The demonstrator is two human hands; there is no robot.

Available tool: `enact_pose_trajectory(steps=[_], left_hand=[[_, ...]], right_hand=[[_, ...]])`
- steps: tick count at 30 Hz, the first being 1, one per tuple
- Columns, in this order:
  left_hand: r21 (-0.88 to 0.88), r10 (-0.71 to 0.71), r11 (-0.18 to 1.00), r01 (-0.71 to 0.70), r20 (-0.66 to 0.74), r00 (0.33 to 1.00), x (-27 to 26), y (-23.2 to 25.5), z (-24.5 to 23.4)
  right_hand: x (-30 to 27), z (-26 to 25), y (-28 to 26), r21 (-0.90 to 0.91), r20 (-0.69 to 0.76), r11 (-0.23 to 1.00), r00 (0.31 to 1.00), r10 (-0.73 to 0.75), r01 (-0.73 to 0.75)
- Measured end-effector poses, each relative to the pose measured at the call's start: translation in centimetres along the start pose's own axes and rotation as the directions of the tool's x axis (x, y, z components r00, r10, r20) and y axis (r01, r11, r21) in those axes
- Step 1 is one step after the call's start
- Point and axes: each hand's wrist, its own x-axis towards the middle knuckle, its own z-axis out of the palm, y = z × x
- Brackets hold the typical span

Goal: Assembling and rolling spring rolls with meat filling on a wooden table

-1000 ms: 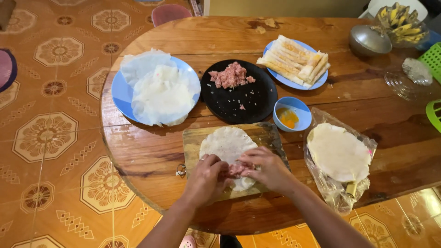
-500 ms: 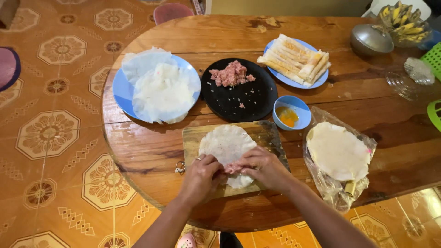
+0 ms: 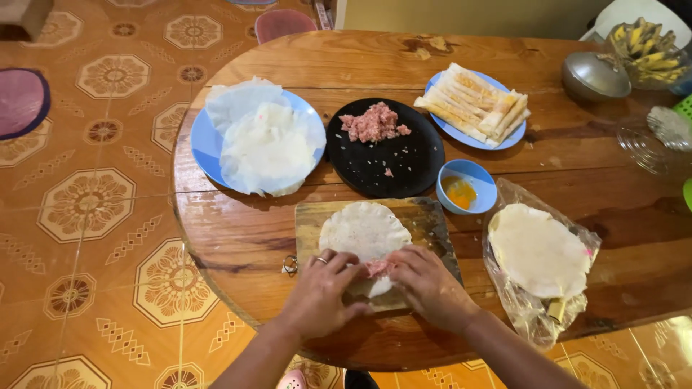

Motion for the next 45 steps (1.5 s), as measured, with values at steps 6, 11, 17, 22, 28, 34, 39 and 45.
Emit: enact_pose_trajectory(steps=[6,11,17,22,28,34,39,45], left_hand=[[-0.033,-0.002,0.999,-0.003,-0.16,0.987,0.4,-0.3,1.5],[-0.069,-0.149,0.988,0.139,-0.172,0.974,1.2,-0.7,2.9],[-0.09,-0.222,0.974,0.206,-0.243,0.944,1.9,-0.9,3.6],[0.038,0.038,0.999,-0.026,-0.374,0.926,2.1,0.2,2.3],[0.085,0.079,0.994,-0.065,-0.179,0.981,3.3,-1.0,3.3],[-0.14,-0.011,0.99,-0.013,-0.167,0.986,3.9,-1.1,1.6],[-0.311,-0.012,0.948,-0.066,-0.242,0.97,4.5,-3.3,2.2],[-0.199,0.021,0.976,-0.084,-0.301,0.953,5.2,-4.2,2.2]], right_hand=[[2.3,-0.3,0.6,0.264,0.162,0.864,0.902,0.4,-0.43],[3.3,-0.7,0.7,0.307,0.21,0.77,0.829,0.519,-0.56],[4.1,0.1,0.9,0.245,0.236,0.651,0.696,0.679,-0.718],[6.4,-1.3,-0.9,0.156,0.296,0.528,0.55,0.781,-0.835],[6.0,-0.6,-0.1,0.107,0.324,0.492,0.498,0.804,-0.864],[3.7,0.2,0.3,0.102,0.085,0.944,0.949,0.305,-0.313],[1.3,4.2,4.0,0.205,-0.082,0.961,0.975,0.206,-0.186],[4.0,0.8,2.0,0.262,-0.028,0.916,0.946,0.323,-0.305]])
